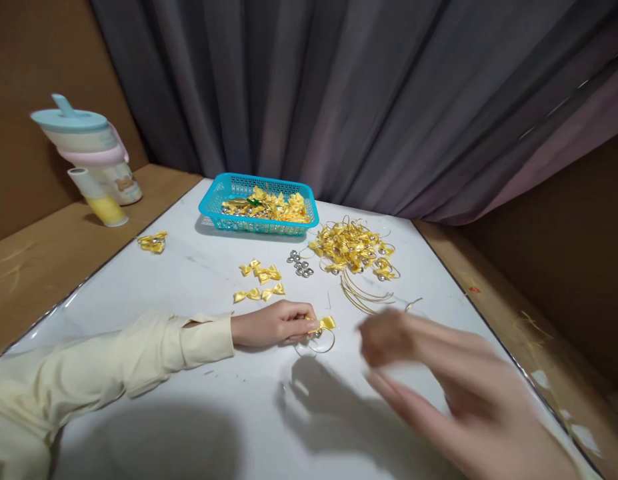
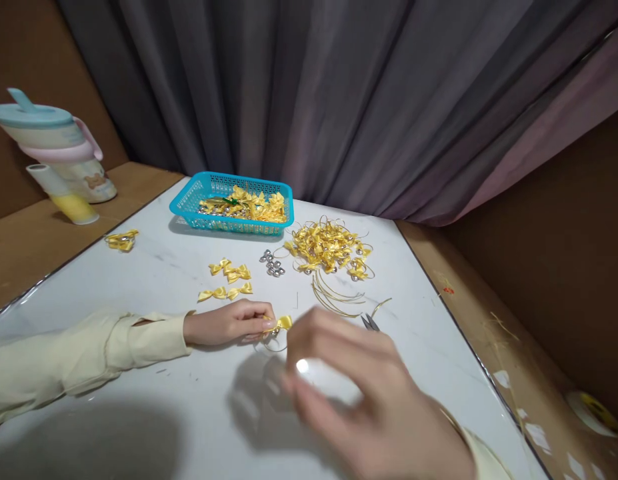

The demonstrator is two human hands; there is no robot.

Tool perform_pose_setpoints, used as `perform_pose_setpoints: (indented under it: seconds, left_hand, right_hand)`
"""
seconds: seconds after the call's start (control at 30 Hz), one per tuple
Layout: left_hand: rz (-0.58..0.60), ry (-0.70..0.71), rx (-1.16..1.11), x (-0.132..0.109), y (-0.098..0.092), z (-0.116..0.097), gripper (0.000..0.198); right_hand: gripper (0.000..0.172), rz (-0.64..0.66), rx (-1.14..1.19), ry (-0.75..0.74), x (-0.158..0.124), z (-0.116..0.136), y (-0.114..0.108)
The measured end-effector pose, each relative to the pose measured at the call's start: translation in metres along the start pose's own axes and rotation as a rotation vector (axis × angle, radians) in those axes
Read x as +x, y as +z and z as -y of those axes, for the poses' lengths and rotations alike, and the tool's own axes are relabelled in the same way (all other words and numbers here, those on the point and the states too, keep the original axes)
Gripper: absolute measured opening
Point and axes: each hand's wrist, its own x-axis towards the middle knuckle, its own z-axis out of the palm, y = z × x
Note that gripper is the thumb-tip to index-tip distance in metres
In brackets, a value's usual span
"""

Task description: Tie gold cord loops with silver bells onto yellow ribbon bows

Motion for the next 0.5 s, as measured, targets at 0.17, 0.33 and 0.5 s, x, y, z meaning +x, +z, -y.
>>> perform_pose_setpoints:
  seconds: [0.17, 0.33, 0.5]
  left_hand:
    - [0.027, 0.004, 0.046, -0.001, -0.001, 0.0, 0.025]
    - [0.038, 0.007, 0.093, -0.002, -0.001, 0.001, 0.022]
    - [0.063, -0.009, 0.061, -0.001, -0.001, 0.0, 0.024]
  right_hand:
    - [0.016, 0.081, -0.008, 0.126, 0.04, -0.032, 0.018]
    - [0.007, 0.08, 0.082, 0.142, 0.029, -0.04, 0.033]
    - [0.01, 0.054, 0.1, 0.084, 0.031, -0.039, 0.036]
